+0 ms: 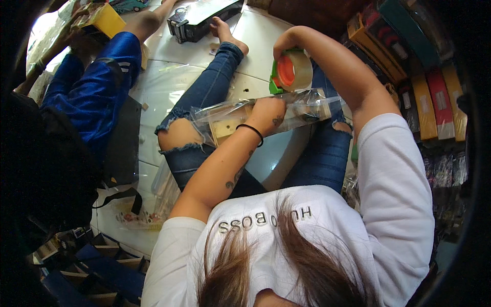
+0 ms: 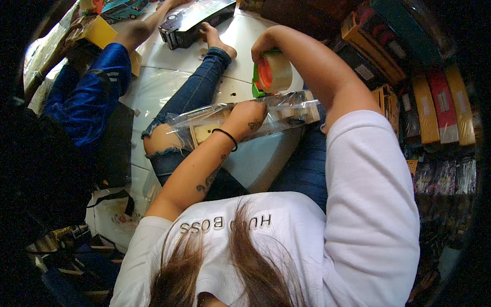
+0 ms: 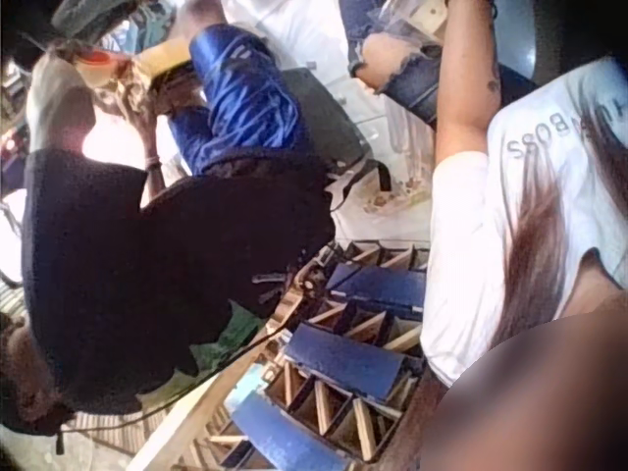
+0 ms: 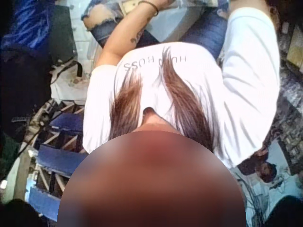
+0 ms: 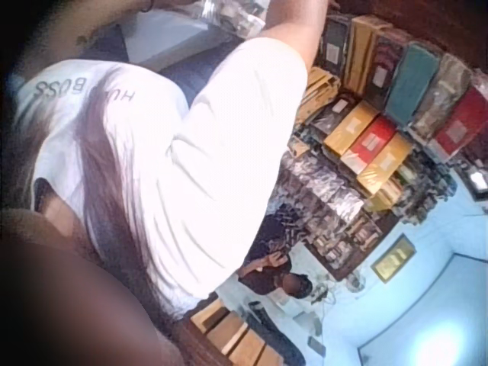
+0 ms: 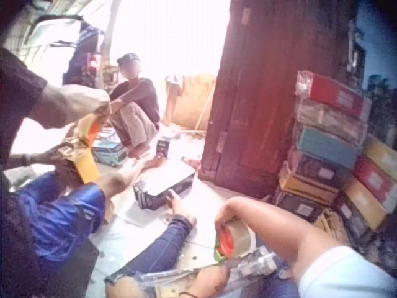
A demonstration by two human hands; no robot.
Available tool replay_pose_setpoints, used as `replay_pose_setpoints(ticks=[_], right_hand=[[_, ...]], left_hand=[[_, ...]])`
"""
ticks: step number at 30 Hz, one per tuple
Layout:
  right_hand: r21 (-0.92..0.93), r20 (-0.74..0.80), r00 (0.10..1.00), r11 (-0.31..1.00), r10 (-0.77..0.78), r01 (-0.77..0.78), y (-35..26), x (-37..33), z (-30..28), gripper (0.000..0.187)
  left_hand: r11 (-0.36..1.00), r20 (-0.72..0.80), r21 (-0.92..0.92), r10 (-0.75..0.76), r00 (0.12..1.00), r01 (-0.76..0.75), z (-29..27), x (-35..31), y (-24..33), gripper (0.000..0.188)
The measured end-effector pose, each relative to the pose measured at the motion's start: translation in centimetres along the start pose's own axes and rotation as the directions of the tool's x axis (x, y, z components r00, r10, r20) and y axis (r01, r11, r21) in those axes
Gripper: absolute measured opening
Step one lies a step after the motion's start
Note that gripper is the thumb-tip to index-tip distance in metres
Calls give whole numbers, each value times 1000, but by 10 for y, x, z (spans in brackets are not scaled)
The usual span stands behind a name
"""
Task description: The person sits on the floor and wraps a wooden object in plastic, then secures it with tape. They then wrap a small box in plastic and tape it shut. Finally, they place the wrapped items into a larger box.
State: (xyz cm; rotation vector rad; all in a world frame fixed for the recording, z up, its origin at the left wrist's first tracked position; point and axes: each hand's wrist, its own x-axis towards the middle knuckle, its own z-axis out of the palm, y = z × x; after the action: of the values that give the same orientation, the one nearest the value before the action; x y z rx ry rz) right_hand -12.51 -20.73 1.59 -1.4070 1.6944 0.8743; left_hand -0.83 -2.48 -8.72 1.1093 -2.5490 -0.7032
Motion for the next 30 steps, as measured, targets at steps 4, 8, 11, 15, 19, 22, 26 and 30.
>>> replay_pose_setpoints(ticks=[4, 8, 11, 15, 19, 22, 26, 30], right_hand=[[6, 14, 1000, 1000, -12, 12, 3, 3, -2, 26], [27, -13, 995, 995, 98, -98, -5, -14, 2, 27], [56, -204, 977, 996, -55, 68, 5, -44, 29, 29], [-238, -710, 587, 917, -388, 319, 59, -84, 117, 44], [13, -880, 431, 895, -202, 447, 85, -101, 184, 42], [29, -935, 317, 857, -158, 514, 83, -123, 222, 43], [42, -958, 262, 845, -118, 534, 78, -146, 271, 47], [74, -946, 307, 852, -105, 518, 88, -163, 327, 52]], left_hand=[[1000, -15, -19, 10, 1000, -10, 0, -1, -1, 24], [999, -30, -45, 19, 999, -21, 0, 0, -2, 21], [999, -6, -30, 15, 1000, -15, -2, 1, -3, 19], [995, 7, -98, 2, 1000, -1, -9, -2, -2, 13], [996, 57, -66, 59, 997, -55, -13, -6, -2, 12], [993, 55, -114, 40, 998, -33, -11, -7, -4, 14], [997, 71, -67, 37, 997, -32, -5, 1, -10, 15], [997, 1, -83, 4, 1000, -4, 3, 5, -13, 25]])
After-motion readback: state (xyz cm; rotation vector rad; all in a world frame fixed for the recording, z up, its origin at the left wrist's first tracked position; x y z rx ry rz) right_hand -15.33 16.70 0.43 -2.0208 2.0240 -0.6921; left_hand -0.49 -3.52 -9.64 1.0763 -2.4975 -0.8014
